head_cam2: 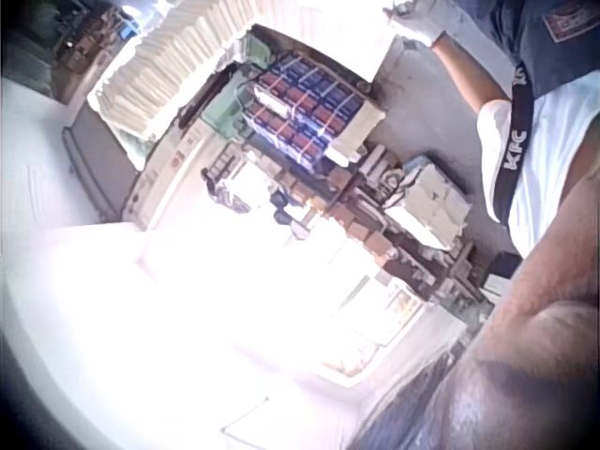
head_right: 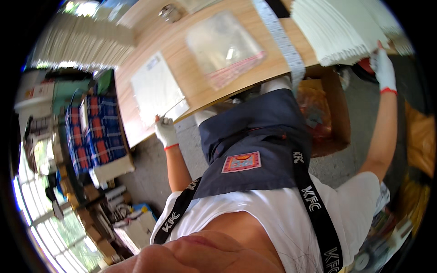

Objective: The person takes white paper sheets from a stack, inserts each one into a plastic bag held on their lap, and places the filled bags onto another stack on a table.

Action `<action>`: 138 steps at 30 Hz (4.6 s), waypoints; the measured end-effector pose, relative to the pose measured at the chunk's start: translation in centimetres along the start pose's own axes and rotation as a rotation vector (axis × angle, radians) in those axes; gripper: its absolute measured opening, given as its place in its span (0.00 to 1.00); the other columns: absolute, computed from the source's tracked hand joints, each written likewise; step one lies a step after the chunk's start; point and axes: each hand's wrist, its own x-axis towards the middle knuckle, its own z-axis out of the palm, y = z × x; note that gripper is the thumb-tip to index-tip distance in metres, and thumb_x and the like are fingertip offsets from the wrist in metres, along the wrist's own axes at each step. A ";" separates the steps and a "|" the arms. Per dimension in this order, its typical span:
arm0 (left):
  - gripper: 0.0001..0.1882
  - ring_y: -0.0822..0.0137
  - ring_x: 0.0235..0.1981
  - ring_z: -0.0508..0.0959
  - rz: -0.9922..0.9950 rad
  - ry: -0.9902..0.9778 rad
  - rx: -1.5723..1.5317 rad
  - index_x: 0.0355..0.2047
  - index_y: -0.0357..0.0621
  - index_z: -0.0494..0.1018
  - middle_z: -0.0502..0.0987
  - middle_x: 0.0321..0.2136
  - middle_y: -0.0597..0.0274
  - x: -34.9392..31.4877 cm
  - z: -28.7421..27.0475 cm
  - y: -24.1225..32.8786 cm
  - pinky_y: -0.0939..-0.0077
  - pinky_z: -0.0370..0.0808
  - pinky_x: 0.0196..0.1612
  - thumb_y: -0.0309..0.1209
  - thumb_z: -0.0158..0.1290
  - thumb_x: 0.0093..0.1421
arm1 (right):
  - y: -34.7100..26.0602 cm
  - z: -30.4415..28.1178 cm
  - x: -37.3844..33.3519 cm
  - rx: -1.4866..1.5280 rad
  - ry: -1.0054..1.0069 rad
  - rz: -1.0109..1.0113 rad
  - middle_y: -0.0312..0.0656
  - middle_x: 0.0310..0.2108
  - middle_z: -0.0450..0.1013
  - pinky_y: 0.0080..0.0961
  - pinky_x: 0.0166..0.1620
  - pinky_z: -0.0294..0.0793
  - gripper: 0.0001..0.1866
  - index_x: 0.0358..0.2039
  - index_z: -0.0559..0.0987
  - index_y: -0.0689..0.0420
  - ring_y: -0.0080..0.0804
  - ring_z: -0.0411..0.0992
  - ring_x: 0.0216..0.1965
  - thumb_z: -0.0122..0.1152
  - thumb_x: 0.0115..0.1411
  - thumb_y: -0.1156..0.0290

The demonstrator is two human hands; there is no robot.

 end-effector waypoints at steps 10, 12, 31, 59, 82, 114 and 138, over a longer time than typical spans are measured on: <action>0.11 0.76 0.13 0.59 -0.246 0.095 0.252 0.36 0.42 0.65 0.67 0.19 0.64 0.5 -7.1 -0.2 0.84 0.58 0.15 0.37 0.45 0.61 | -1.2 -0.2 0.0 0.145 -0.065 -0.022 0.27 0.22 0.58 0.08 0.17 0.51 0.18 0.53 0.70 0.52 0.12 0.52 0.17 0.44 0.64 0.64; 0.15 0.77 0.11 0.58 -0.454 -0.037 0.369 0.33 0.39 0.70 0.71 0.18 0.60 1.5 -11.0 1.7 0.85 0.57 0.14 0.39 0.43 0.62 | -1.8 0.3 -0.5 0.291 -0.055 0.058 0.29 0.22 0.58 0.09 0.17 0.52 0.15 0.49 0.72 0.54 0.15 0.53 0.17 0.45 0.64 0.66; 0.13 0.51 0.40 0.74 0.674 -0.616 2.195 0.40 0.54 0.69 0.72 0.41 0.60 2.2 19.4 -11.1 0.59 0.73 0.38 0.31 0.49 0.52 | 7.3 14.9 -16.5 0.315 -0.709 0.295 0.45 0.42 0.72 0.22 0.34 0.79 0.24 0.50 0.66 0.65 0.29 0.75 0.37 0.52 0.53 0.71; 0.15 0.57 0.31 0.75 0.859 -0.671 1.554 0.35 0.53 0.73 0.74 0.31 0.61 2.6 16.5 -8.8 0.65 0.72 0.34 0.22 0.48 0.46 | 20.3 20.7 -17.2 0.619 -0.581 0.471 0.40 0.27 0.69 0.17 0.14 0.61 0.19 0.48 0.63 0.54 0.23 0.65 0.13 0.54 0.56 0.70; 0.09 0.68 0.32 0.78 -0.361 -0.483 0.203 0.39 0.39 0.70 0.77 0.35 0.59 -11.2 7.5 -22.4 0.74 0.77 0.33 0.29 0.46 0.62 | 20.9 20.7 -23.1 0.300 -0.525 0.445 0.38 0.32 0.71 0.19 0.27 0.75 0.16 0.47 0.67 0.57 0.23 0.73 0.24 0.54 0.59 0.68; 0.10 0.67 0.23 0.78 -0.530 -0.395 0.514 0.31 0.36 0.71 0.76 0.26 0.56 -7.3 3.3 -14.1 0.75 0.77 0.27 0.32 0.50 0.58 | 20.4 24.5 -18.2 -0.018 -0.899 0.041 0.40 0.24 0.73 0.20 0.24 0.72 0.06 0.32 0.72 0.59 0.23 0.72 0.22 0.55 0.52 0.76; 0.08 0.71 0.30 0.70 0.286 -0.370 0.792 0.36 0.39 0.68 0.69 0.26 0.65 -6.9 1.9 -16.4 0.80 0.68 0.35 0.31 0.45 0.62 | 21.9 24.1 -14.3 -0.741 -0.510 -0.819 0.43 0.23 0.72 0.37 0.29 0.69 0.07 0.26 0.73 0.54 0.44 0.72 0.26 0.60 0.49 0.66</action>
